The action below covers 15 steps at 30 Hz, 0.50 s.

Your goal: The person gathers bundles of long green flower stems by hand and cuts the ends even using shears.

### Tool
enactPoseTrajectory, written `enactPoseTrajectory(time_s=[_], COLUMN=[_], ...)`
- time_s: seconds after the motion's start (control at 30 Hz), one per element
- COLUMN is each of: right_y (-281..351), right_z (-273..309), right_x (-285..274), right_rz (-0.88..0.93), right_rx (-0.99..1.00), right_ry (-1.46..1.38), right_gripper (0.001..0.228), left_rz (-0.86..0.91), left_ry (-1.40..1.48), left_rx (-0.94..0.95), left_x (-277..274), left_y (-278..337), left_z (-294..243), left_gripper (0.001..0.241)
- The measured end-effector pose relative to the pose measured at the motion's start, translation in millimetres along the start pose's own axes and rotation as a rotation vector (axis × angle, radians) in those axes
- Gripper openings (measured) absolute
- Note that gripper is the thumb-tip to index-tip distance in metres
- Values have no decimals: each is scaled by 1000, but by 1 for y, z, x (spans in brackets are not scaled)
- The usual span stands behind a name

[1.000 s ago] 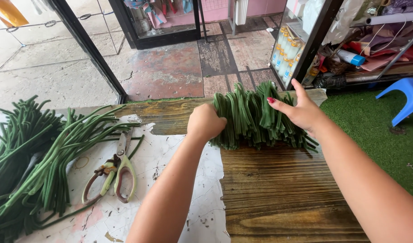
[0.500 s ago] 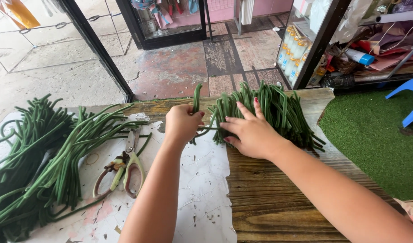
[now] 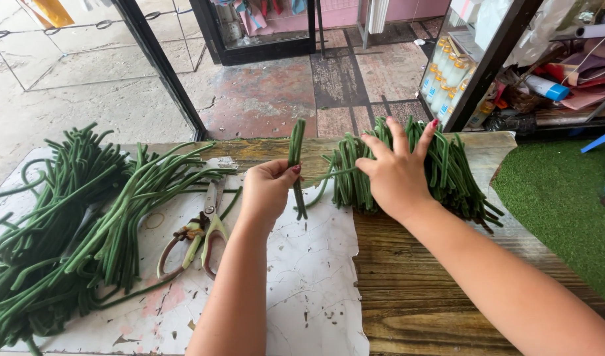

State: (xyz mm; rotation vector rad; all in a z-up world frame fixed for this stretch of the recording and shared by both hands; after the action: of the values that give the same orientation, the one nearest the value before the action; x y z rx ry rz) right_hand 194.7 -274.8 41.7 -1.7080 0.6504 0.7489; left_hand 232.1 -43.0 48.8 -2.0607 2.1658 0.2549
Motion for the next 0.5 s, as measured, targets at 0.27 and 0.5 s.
enactPoseTrajectory(time_s=[0.27, 0.5], right_y=[-2, 23], right_z=[22, 27], right_x=[-64, -48], right_rz=[197, 409], right_rx=[586, 1180], right_ry=[-1269, -1785], right_gripper=[31, 24], left_rz=[198, 12], left_ry=[321, -109], left_rx=[8, 392], left_x=[22, 63], left_y=[37, 46], left_z=[-28, -9], left_gripper=[23, 25])
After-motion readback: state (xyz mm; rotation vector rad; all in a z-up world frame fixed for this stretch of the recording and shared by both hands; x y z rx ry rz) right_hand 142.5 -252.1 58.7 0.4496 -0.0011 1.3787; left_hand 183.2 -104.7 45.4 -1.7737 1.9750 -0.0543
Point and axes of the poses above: each hand's wrist, its own y-axis away from the middle knuckle, its own x-axis out of the palm, z = x × y, the point moved 2 cm from there along -y, towards the middle knuckle
